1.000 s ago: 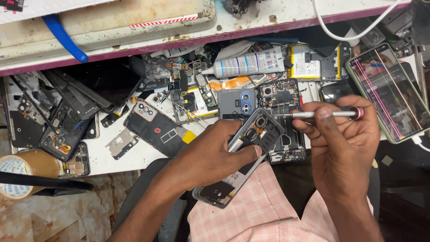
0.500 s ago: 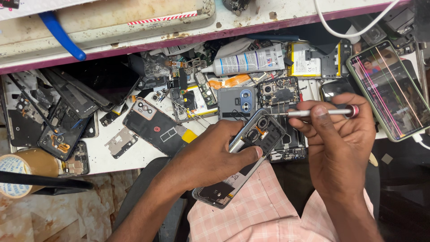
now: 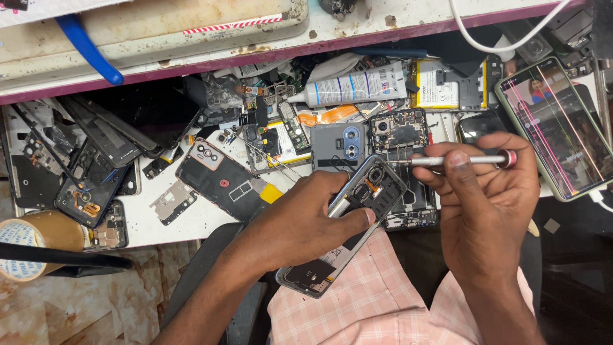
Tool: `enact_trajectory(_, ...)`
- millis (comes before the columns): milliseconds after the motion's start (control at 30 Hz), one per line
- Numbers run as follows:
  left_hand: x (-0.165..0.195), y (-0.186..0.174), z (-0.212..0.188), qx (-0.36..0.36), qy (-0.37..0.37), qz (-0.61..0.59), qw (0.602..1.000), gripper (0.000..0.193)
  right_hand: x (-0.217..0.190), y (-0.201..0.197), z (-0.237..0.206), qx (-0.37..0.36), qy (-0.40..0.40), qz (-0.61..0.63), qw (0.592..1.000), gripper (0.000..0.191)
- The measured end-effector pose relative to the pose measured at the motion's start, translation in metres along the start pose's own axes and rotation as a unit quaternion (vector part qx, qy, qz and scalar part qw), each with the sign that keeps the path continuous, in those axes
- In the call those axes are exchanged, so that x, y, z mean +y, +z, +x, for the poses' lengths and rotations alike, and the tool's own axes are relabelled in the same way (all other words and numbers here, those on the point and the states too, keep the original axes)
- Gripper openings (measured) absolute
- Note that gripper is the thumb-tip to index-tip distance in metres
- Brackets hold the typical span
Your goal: The person uses a screwdriver to remove screws from the back camera housing of a smartphone. They then use a prying tool to separate the back cover from the phone body and continue to pry along the edges to detach it.
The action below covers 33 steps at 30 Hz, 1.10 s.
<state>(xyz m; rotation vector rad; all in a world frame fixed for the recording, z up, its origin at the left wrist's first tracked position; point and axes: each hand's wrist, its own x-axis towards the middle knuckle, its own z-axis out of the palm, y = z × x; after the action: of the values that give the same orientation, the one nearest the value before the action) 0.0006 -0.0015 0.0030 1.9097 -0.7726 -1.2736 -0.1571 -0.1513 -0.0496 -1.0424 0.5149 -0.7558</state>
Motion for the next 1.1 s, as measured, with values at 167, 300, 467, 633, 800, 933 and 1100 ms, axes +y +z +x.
enact_trajectory(167,0.0,-0.001,-0.001,-0.002,0.007,0.001,1.0,0.03,0.001,0.001,0.0,0.002,-0.001,0.006,1.0,0.032)
enact_trajectory(300,0.001,0.0,-0.001,-0.001,-0.005,0.001,1.0,0.031,0.002,-0.001,-0.002,0.003,0.0,0.0,1.0,0.033)
enact_trajectory(467,0.002,0.0,0.0,-0.007,-0.014,-0.007,1.0,0.03,0.001,0.002,-0.002,-0.002,-0.025,-0.027,0.999,0.033)
enact_trajectory(633,0.003,0.0,0.0,0.005,-0.018,0.004,1.0,0.028,-0.008,0.014,-0.006,0.004,-0.1,-0.197,0.975,0.032)
enact_trajectory(800,0.005,0.004,-0.004,0.021,-0.013,0.003,1.0,0.027,-0.018,0.027,-0.014,-0.029,-0.291,-0.381,0.877,0.036)
enact_trajectory(933,0.004,0.004,-0.005,0.034,0.003,0.001,0.999,0.026,-0.024,0.031,-0.012,-0.071,-0.318,-0.442,0.836,0.04)
enact_trajectory(1100,0.0,0.003,-0.005,0.032,0.009,-0.005,0.999,0.026,-0.03,0.029,-0.011,-0.119,-0.304,-0.463,0.824,0.044)
